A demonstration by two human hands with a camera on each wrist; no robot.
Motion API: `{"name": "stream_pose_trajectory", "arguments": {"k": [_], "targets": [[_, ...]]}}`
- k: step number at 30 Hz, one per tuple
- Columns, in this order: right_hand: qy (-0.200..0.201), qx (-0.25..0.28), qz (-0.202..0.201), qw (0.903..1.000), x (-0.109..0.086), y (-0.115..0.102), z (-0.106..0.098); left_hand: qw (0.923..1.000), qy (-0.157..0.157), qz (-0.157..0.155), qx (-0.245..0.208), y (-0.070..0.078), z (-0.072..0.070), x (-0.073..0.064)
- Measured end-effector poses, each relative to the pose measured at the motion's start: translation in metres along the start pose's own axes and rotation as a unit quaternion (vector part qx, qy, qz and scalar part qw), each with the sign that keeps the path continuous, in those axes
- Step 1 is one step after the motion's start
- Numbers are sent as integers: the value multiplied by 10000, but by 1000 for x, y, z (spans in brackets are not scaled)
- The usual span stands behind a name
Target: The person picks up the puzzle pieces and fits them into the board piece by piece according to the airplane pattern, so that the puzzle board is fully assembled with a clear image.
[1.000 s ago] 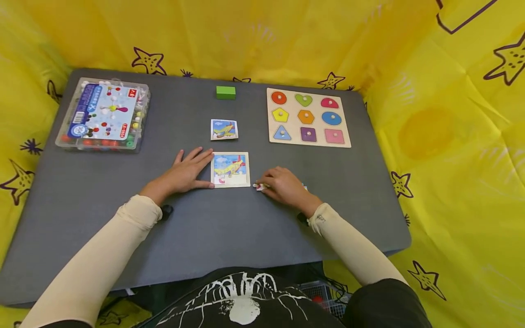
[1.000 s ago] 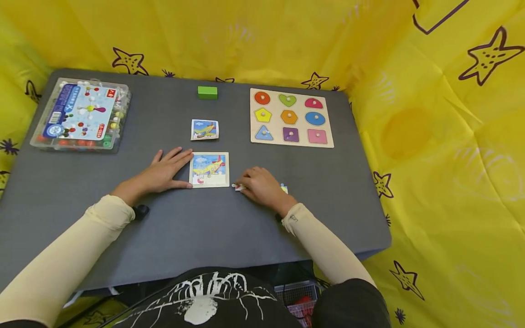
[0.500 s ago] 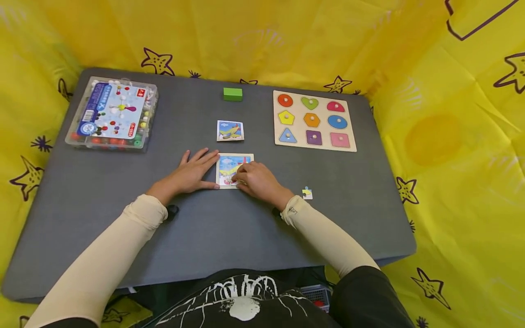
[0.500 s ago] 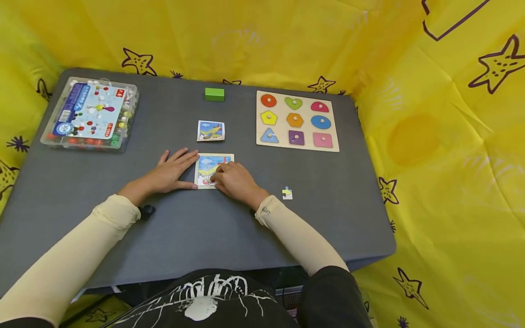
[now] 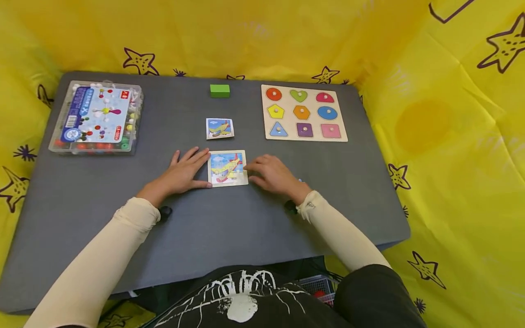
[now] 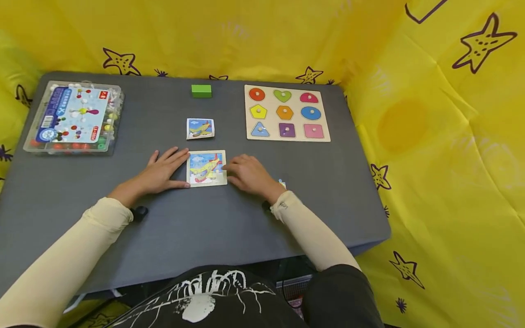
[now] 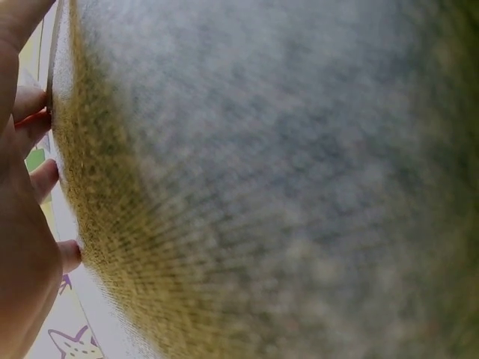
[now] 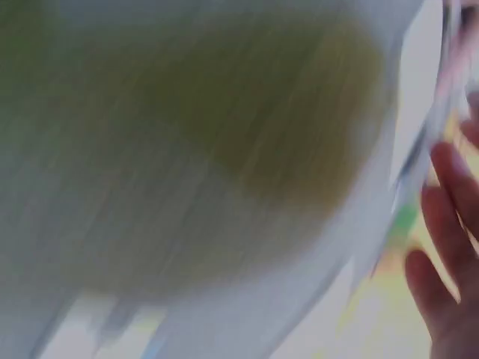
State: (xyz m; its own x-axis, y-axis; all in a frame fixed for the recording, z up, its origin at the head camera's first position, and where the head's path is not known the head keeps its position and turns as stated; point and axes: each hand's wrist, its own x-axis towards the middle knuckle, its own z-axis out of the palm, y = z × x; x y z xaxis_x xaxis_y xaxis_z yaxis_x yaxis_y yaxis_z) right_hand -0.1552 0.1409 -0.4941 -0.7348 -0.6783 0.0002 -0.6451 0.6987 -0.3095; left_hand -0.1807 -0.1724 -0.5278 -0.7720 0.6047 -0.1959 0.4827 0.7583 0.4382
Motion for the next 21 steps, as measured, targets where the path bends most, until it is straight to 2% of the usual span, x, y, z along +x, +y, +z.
{"name": "stream_pose_trajectory", "arguments": {"k": [5, 8, 10, 12, 14, 18, 21], "targets": [[-96, 297, 627, 9975, -79, 58, -17, 10000, -51, -4, -80, 1, -6, -6], [-7, 354, 481, 9982, -112, 72, -16, 10000, -89, -28, -29, 1, -9, -7], [222, 252, 205, 9992, -119, 74, -11, 10000, -63, -53, 6, 0, -11, -8], [447, 91, 27, 9990, -114, 71, -6, 10000, -57, -47, 18, 0, -13, -8], [586, -64, 15, 9983, -101, 64, 0, 10000, -70, -45, 12, 0, -13, -7], [636, -162, -16, 9978, -63, 38, 11, 9999, -105, -55, 2, 2, -10, -7], [637, -46, -173, 9978, -33, 15, 18, 9999, -95, -35, -26, 5, -6, -6]]}}
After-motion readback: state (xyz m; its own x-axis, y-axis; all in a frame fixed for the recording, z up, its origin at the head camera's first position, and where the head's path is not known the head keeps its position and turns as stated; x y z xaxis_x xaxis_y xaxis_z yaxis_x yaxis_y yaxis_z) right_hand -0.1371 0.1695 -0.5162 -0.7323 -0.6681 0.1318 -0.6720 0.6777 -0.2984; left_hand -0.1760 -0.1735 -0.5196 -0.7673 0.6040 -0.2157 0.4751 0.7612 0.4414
